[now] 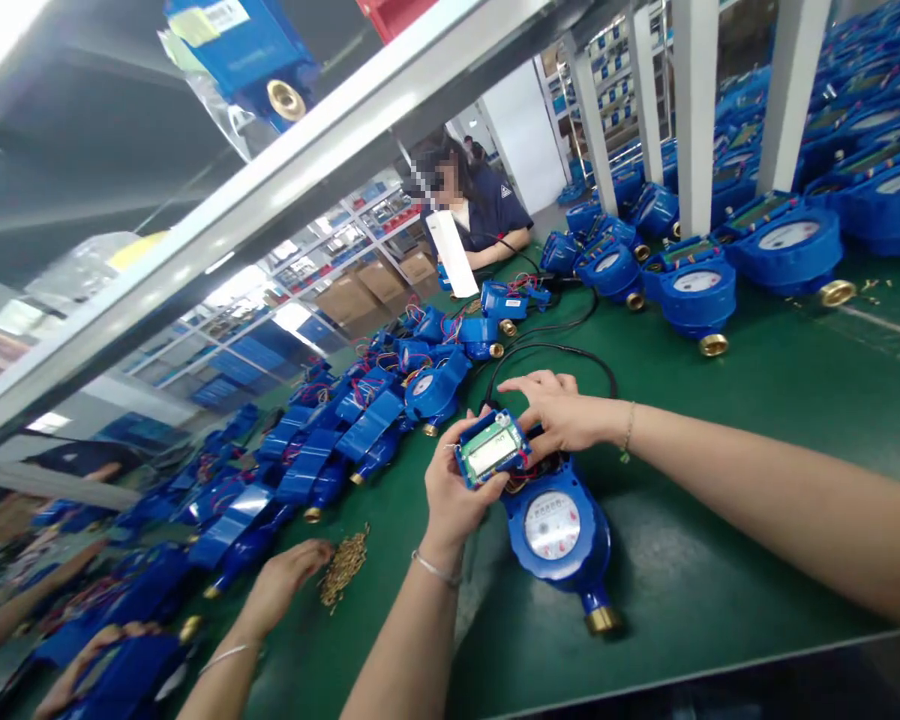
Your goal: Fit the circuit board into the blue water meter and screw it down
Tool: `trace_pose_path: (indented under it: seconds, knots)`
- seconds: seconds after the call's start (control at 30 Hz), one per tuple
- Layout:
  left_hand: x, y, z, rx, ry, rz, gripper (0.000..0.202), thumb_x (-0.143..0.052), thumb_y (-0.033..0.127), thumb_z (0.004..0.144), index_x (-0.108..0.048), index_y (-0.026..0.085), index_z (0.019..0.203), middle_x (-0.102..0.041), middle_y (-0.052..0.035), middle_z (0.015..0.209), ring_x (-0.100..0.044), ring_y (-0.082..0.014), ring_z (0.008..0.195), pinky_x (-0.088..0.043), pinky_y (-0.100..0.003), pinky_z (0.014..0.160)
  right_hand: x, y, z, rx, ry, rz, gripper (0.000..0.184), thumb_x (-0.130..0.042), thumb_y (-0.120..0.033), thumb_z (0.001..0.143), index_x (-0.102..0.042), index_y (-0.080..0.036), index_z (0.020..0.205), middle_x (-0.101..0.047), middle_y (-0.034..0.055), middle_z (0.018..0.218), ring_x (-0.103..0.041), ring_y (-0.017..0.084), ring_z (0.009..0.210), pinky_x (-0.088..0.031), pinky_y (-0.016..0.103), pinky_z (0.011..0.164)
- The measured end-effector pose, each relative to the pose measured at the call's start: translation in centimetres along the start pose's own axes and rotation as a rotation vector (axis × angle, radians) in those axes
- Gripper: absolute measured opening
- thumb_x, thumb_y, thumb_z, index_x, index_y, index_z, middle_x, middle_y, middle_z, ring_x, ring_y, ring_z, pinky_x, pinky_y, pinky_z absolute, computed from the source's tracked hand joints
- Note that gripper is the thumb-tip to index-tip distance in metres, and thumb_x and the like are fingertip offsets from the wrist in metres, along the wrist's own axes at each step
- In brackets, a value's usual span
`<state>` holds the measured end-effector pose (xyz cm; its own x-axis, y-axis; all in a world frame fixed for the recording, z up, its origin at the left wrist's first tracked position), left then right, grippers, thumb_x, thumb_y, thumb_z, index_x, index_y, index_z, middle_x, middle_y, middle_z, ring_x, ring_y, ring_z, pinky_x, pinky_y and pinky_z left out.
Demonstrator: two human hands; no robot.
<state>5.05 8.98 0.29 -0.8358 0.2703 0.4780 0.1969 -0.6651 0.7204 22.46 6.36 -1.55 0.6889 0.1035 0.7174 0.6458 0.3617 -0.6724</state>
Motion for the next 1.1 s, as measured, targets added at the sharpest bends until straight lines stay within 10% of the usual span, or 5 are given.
trace_pose_path:
  seconds: [0.27,0.6,0.87,1.1]
  knots:
    - [-0.7,-0.2,1.5,-0.055,-0.107,-0.013,0.074,-0.081,0.055,0.058,-0.056,0.015,0.116,-0.064,-0.0177,0.123,-0.053,-0.0357,0.125,-0.041,-0.050,0.108,-1.0,0.6,1.5,0.078,-0.170,0.100,0.116,-0.082,-0.059,0.060,-0.016,-0.030,0.151,-0.017,0.0107,0.156,-0.001,0.039,0.143,-0.005,0.061,0.110]
    - [-1.0,-0.5,1.8,-0.088,-0.155,-0.079,0.073,-0.081,0.053,0.060,-0.056,0.015,0.117,-0.063,-0.0194,0.125,-0.049,-0.0359,0.129,-0.034,-0.053,0.112,-1.5,1.1,1.9,0.168,-0.159,0.166,0.070,-0.077,-0.051,0.071,-0.052,-0.020,0.128,-0.048,0.0098,0.131,-0.041,0.031,0.124,-0.032,0.052,0.105]
    - [-0.7,-0.9,1.7,-0.108,-0.162,-0.073,0.075,-0.083,0.051,0.058,-0.057,0.017,0.119,-0.060,-0.0182,0.130,-0.046,-0.0368,0.132,-0.029,-0.055,0.114,-1.8,1.0,1.9,0.082,-0.102,0.208,0.105,-0.087,-0.053,0.052,-0.038,-0.023,0.140,-0.046,0.0103,0.126,-0.040,0.032,0.121,-0.033,0.048,0.103]
    - [-0.7,-0.6,2.0,-0.120,-0.195,-0.042,0.076,-0.086,0.048,0.055,-0.059,0.018,0.119,-0.062,-0.0166,0.127,-0.044,-0.0370,0.133,-0.030,-0.055,0.114,-1.5,0.6,1.5,0.094,-0.099,0.228,0.096,-0.089,-0.053,0.049,-0.050,-0.028,0.133,-0.049,0.0046,0.118,-0.042,0.030,0.119,-0.033,0.040,0.105]
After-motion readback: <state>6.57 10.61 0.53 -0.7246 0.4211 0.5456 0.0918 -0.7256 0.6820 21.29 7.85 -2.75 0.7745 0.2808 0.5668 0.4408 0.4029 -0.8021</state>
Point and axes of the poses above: each hand's wrist, its own z-axis towards the middle knuckle, its own x-axis out of the back of the hand, y = z × x, the point moved 5 cm from there along z, towards the middle knuckle
